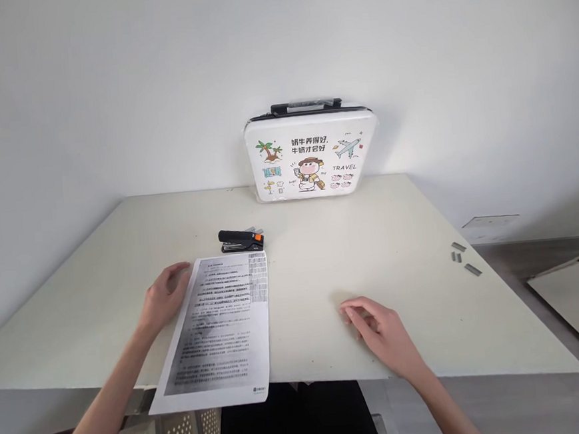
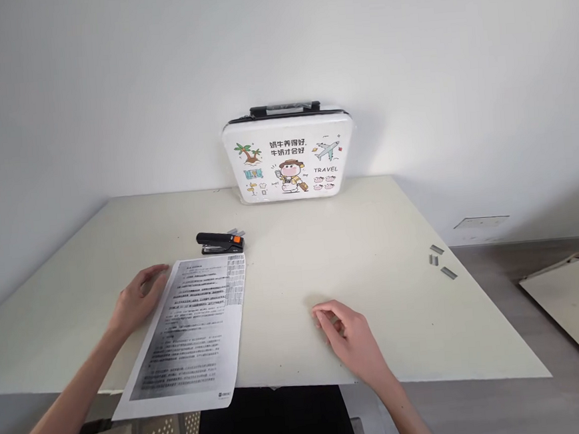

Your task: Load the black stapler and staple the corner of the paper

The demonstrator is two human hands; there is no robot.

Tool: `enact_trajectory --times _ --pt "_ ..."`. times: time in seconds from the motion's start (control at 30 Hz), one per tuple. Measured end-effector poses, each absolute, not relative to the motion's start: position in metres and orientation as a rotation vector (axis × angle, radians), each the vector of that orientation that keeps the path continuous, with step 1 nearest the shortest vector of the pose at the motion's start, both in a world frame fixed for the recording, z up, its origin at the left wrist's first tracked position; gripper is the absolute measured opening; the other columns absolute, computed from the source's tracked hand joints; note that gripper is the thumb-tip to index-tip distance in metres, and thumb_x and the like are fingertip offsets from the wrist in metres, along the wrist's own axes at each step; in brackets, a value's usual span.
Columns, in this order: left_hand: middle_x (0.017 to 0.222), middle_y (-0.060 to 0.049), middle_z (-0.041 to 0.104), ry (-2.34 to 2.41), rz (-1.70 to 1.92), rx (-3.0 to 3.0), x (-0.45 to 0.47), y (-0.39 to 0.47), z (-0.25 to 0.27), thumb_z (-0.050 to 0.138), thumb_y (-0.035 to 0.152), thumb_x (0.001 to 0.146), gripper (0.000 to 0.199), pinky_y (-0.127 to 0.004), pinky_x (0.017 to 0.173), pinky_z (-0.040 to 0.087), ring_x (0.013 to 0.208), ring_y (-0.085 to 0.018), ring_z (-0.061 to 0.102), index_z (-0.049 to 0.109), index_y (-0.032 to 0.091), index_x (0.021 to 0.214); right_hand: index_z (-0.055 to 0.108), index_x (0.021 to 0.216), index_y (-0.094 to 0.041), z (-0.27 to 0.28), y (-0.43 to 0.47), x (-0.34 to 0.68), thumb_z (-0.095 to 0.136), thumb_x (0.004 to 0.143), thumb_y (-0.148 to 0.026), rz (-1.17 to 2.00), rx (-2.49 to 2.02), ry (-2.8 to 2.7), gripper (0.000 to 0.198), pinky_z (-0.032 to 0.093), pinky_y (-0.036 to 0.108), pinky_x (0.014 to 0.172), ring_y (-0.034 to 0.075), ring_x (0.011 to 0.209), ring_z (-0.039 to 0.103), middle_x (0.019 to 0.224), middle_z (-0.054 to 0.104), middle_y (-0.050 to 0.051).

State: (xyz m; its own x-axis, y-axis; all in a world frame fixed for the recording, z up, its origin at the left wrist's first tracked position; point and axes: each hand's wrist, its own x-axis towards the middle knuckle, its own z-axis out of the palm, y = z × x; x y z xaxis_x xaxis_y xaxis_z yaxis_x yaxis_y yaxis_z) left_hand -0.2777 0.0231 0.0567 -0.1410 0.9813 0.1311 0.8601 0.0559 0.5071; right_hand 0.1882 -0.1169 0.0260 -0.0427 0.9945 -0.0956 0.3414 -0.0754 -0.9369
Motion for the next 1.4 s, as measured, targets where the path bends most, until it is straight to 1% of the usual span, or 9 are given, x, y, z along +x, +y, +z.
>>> enact_trajectory --times 0.23,0.4,0.47,0.6,0.7,0.97,1.17,1.3,1.4 --pt "0.148 -0.016 0.057 1.778 0.728 2.497 -0.23 0.071 0.082 0.044 0.048 0.103 0.051 -0.055 0.115 0.043 0.139 -0.036 0.05 0.053 0.019 0.144 0.073 0.111 -0.026 0.023 -0.117 0.188 0.048 0.105 -0.058 1.112 -1.463 -1.513 0.041 0.058 0.03 0.062 0.021 0.075 0.069 0.101 0.075 0.009" --pt "0.147 -0.017 0.058 1.527 0.304 2.805 -0.185 0.111 0.103 0.049 0.04 0.1 0.05 -0.056 0.121 0.033 0.146 -0.036 0.042 0.054 0.018 0.144 0.073 0.111 -0.026 0.022 -0.117 0.188 0.047 0.106 -0.058 1.095 -1.447 -1.529 0.041 0.058 0.03 0.062 0.023 0.082 0.072 0.105 0.076 0.01" --pt "0.139 -0.015 0.065 1.523 0.061 2.787 -0.174 0.125 0.109 0.052 0.039 0.097 0.043 -0.054 0.119 0.033 0.142 -0.036 0.047 0.062 0.02 0.135 0.073 0.111 -0.026 0.022 -0.117 0.188 0.046 0.106 -0.057 1.094 -1.429 -1.522 0.041 0.057 0.03 0.06 0.022 0.081 0.073 0.105 0.076 0.01" --pt "0.114 -0.008 0.077 1.529 -0.162 2.698 -0.165 0.134 0.12 0.052 0.039 0.094 0.032 -0.044 0.1 0.048 0.11 -0.032 0.068 0.07 0.025 0.116 0.073 0.112 -0.026 0.024 -0.117 0.188 0.047 0.107 -0.055 1.076 -1.409 -1.525 0.04 0.054 0.028 0.056 0.018 0.07 0.07 0.101 0.076 0.008" --pt "0.115 -0.009 0.076 1.595 -0.112 2.692 -0.16 0.125 0.128 0.045 0.04 0.098 0.036 -0.042 0.091 0.051 0.105 -0.032 0.069 0.068 0.025 0.121 0.073 0.11 -0.025 0.025 -0.116 0.188 0.047 0.107 -0.054 1.052 -1.385 -1.537 0.039 0.054 0.028 0.055 0.016 0.062 0.064 0.098 0.076 0.007" --pt "0.114 -0.009 0.075 1.317 0.269 2.915 -0.112 0.068 0.155 0.045 0.041 0.105 0.032 -0.045 0.097 0.048 0.104 -0.03 0.068 0.064 0.024 0.125 0.074 0.11 -0.025 0.031 -0.115 0.188 0.045 0.106 -0.056 1.058 -1.391 -1.522 0.042 0.052 0.029 0.053 0.017 0.059 0.063 0.097 0.077 0.008" --pt "0.11 -0.009 0.075 0.978 0.309 2.922 -0.049 0.01 0.135 0.05 0.032 0.108 0.022 -0.042 0.089 0.05 0.099 -0.027 0.07 0.06 0.021 0.124 0.072 0.113 -0.024 0.029 -0.115 0.19 0.046 0.105 -0.06 0.89 -1.493 -1.398 0.046 0.052 0.028 0.055 0.025 0.091 0.073 0.115 0.076 0.013" --pt "0.109 -0.008 0.074 0.866 0.282 2.902 -0.014 -0.016 0.107 0.053 0.028 0.108 0.017 -0.041 0.087 0.051 0.098 -0.027 0.07 0.058 0.02 0.122 0.067 0.126 -0.024 0.028 -0.114 0.192 0.042 0.107 -0.059 0.746 -1.567 -1.186 0.048 0.06 0.035 0.081 0.027 0.118 0.068 0.13 0.072 0.013" --pt "0.107 -0.009 0.074 0.837 0.302 2.891 0.003 -0.025 0.09 0.054 0.027 0.108 0.017 -0.042 0.085 0.051 0.097 -0.027 0.07 0.058 0.02 0.122 0.066 0.131 -0.024 0.025 -0.114 0.192 0.036 0.109 -0.058 0.742 -1.557 -1.163 0.05 0.053 0.043 0.106 0.026 0.125 0.065 0.135 0.07 0.012"
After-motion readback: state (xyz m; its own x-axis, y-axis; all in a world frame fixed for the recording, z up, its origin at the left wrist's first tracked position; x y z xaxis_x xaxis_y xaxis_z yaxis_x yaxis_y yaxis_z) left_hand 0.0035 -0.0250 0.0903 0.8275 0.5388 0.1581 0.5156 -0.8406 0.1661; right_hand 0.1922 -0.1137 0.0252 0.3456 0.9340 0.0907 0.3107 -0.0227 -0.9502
